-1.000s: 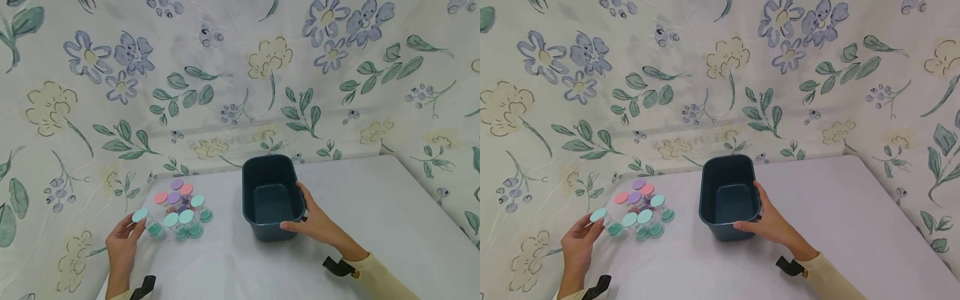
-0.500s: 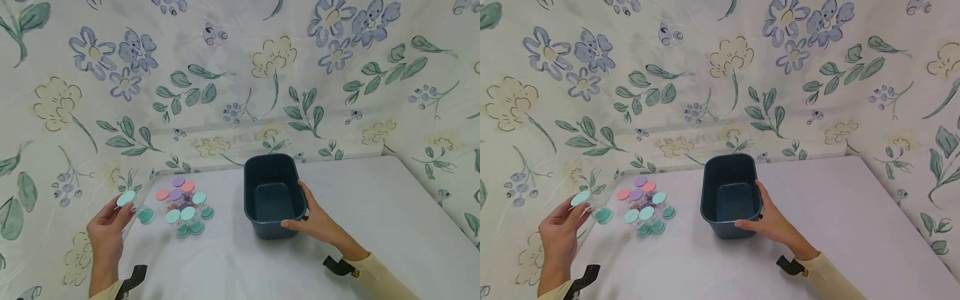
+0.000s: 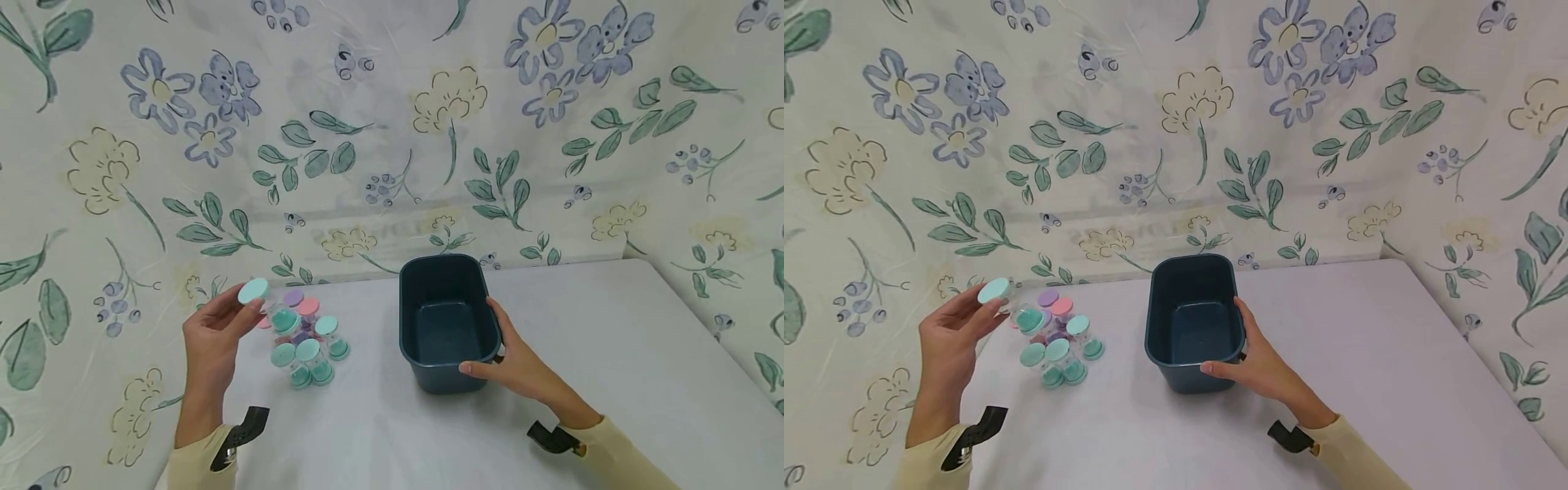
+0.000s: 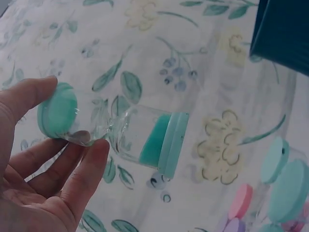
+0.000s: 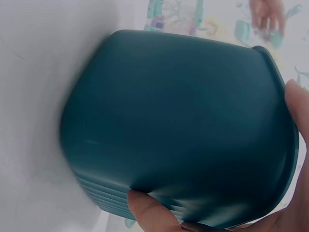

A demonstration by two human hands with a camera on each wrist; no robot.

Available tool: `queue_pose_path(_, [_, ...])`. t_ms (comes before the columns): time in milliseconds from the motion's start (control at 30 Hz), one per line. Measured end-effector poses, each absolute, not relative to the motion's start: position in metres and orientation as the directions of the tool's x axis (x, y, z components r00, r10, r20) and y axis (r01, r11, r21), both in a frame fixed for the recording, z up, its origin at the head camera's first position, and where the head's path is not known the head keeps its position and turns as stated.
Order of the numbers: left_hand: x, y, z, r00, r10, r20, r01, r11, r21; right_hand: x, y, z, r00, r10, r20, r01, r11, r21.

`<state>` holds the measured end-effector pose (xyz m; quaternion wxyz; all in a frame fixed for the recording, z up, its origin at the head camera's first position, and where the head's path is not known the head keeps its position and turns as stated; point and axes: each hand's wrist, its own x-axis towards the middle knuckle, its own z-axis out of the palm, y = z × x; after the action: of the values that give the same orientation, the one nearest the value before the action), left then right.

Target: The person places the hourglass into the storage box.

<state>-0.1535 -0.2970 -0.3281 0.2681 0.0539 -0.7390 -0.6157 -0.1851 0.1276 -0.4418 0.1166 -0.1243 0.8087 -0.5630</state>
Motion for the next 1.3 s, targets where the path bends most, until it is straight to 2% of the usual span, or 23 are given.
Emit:
queue_pose_path(567, [-0.201, -0.226, -0.314, -0.914, -0.116, 0.390, 0.332, 0.340, 0.880, -0.183, 0.131, -0.446, -0.943, -0.329, -0.041, -0.077, 0.337, -0.938])
queue_pose_path(1067, [-0.236, -0.188, -0.327, -0.953, 0.058, 0.298, 0.301, 0.322, 0.898, -0.181, 0.133, -0.445, -0.942, -0.334, -0.021, -0.114, 0.379, -0.918])
queue_pose_path(1300, [-0.250, -0.177, -0.336, -0.950, 0.127, 0.286, 0.312, 0.313, 0.897, -0.178, 0.132, -0.446, -0.943, -0.333, 0.003, -0.137, 0.380, -0.915])
